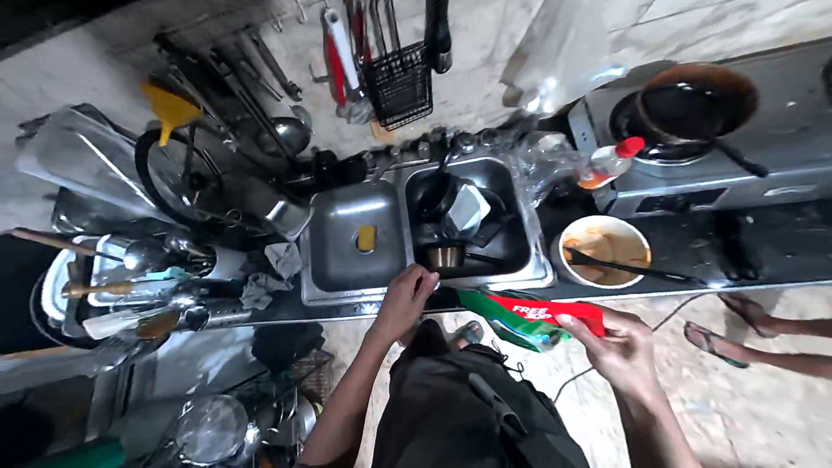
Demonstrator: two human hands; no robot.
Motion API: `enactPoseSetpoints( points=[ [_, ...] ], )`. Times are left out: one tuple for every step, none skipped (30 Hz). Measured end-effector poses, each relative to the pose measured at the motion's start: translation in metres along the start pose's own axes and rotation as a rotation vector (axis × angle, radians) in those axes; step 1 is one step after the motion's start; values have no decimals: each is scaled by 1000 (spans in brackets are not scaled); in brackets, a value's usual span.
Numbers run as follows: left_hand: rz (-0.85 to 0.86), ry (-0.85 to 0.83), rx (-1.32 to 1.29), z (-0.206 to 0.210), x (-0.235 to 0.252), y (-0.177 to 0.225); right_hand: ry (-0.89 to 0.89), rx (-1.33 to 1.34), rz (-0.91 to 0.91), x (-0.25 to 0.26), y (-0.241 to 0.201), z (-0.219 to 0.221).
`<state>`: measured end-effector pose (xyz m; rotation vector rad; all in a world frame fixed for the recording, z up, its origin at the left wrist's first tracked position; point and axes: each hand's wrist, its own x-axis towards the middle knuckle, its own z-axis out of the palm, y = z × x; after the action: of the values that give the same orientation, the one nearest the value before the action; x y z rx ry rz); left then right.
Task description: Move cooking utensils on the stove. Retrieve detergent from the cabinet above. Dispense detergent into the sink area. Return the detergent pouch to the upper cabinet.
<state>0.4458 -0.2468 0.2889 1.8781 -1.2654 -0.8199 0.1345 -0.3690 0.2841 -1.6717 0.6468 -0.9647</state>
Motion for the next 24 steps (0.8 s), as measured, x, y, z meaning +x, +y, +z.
enactPoseSetpoints(
  points=[
    [-87, 55, 53, -6, 0, -3, -6, -10, -3, 2, 0, 13],
    [-173, 110, 80, -13, 2, -9, -5, -21, -4, 5, 0, 25],
    [-248, 140, 90, -22, 5, -19, 0, -30, 3, 5, 1, 37],
    [-300, 157, 102, -32, 9, -36, 13, -44, 16, 6, 2, 50],
    [-331, 167, 126, -41, 17, -59, 37, -53, 29, 8, 3, 62],
    [-352, 162, 164, -49, 25, -89, 69, -52, 50, 9, 5, 75],
    [-378, 138, 206, -54, 31, -126, 105, -49, 76, 9, 4, 90],
    [-402, 113, 262, -57, 37, -169, 145, -51, 101, 9, 5, 106],
    [-427, 77, 319, -58, 43, -212, 179, -55, 124, 11, 6, 122],
    [-449, 37, 376, -58, 47, -253, 207, -62, 142, 13, 7, 137],
    [-468, -11, 433, -59, 51, -287, 236, -67, 156, 16, 8, 153],
    [-483, -58, 470, -63, 57, -309, 265, -69, 163, 20, 9, 167],
    [-485, -82, 477, -69, 61, -321, 296, -69, 168, 23, 9, 181],
    [-464, -71, 488, -77, 68, -324, 326, -66, 172, 26, 8, 194],
    [-421, -19, 479, -87, 80, -320, 355, -56, 171, 30, 7, 205],
    [-366, 54, 424, -99, 96, -313, 381, -45, 169, 33, 7, 215],
    [-323, 136, 348, -109, 114, -307, 403, -35, 168, 36, 5, 223],
    [-298, 212, 283, -119, 133, -300, 424, -26, 161, 40, 5, 231],
    [-282, 276, 229, -129, 153, -289, 439, -16, 154, 42, 6, 238],
    [-269, 340, 199, -138, 173, -277, 448, -6, 151, 44, 6, 245],
    [-257, 424, 194, -145, 199, -271, 455, 0, 144, 45, 7, 251],
    [-266, 492, 205, -150, 225, -267, 456, -1, 135, 46, 8, 256],
    [-286, 530, 216, -155, 247, -266, 454, -6, 124, 47, 10, 260],
    [-325, 542, 234, -160, 267, -264, 457, -7, 111, 48, 12, 263]
  ],
)
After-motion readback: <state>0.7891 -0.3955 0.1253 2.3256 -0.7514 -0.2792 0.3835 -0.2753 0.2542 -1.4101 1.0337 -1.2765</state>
